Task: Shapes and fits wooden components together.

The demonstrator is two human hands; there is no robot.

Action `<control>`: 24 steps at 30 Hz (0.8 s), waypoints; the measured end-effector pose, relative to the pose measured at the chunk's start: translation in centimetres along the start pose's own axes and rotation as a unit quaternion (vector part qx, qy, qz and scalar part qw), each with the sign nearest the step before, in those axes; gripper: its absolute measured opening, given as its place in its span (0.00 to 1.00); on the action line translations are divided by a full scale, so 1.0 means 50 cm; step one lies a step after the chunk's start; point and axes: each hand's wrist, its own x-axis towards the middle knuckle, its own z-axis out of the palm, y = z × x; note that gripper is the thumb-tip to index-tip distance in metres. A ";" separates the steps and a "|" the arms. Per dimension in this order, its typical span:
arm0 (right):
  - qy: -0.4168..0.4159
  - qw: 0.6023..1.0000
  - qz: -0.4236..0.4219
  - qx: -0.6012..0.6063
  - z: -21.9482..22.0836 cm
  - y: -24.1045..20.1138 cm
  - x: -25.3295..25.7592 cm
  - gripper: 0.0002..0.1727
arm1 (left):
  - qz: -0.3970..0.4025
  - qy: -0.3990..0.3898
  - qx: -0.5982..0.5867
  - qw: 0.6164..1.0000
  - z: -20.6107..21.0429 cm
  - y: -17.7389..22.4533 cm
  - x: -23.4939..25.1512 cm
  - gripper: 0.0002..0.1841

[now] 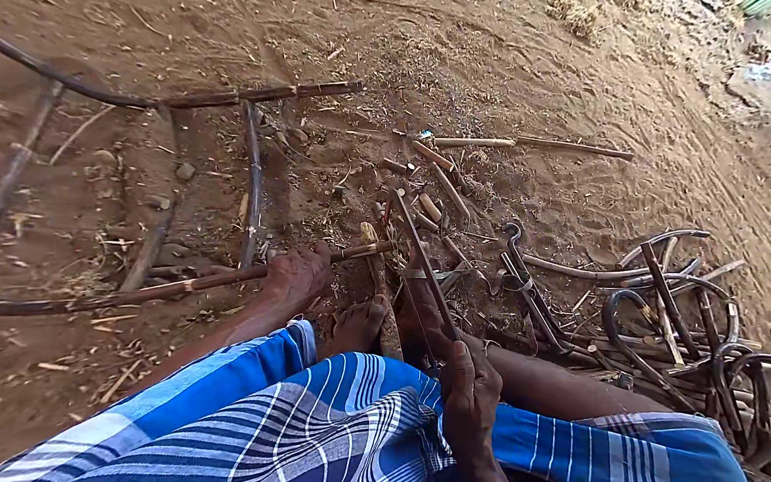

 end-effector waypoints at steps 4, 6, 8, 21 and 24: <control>-0.001 0.994 -0.068 -0.082 0.006 -0.003 -0.014 0.27 | 0.001 -0.002 0.008 1.000 -0.003 0.003 0.001 0.17; -0.008 0.992 -0.080 -0.101 0.010 -0.004 -0.020 0.28 | -0.007 -0.008 0.006 1.000 0.000 0.003 0.006 0.19; -0.008 0.994 -0.065 -0.091 0.014 -0.006 -0.025 0.27 | -0.008 -0.013 0.010 1.000 0.008 0.002 0.011 0.19; -0.008 0.990 -0.025 -0.140 0.013 -0.056 0.000 0.24 | 0.010 -0.001 0.000 1.000 0.016 -0.004 0.013 0.17; -0.011 0.985 -0.060 -0.160 0.023 -0.052 -0.003 0.27 | -0.001 -0.003 -0.016 1.000 -0.001 0.000 0.020 0.19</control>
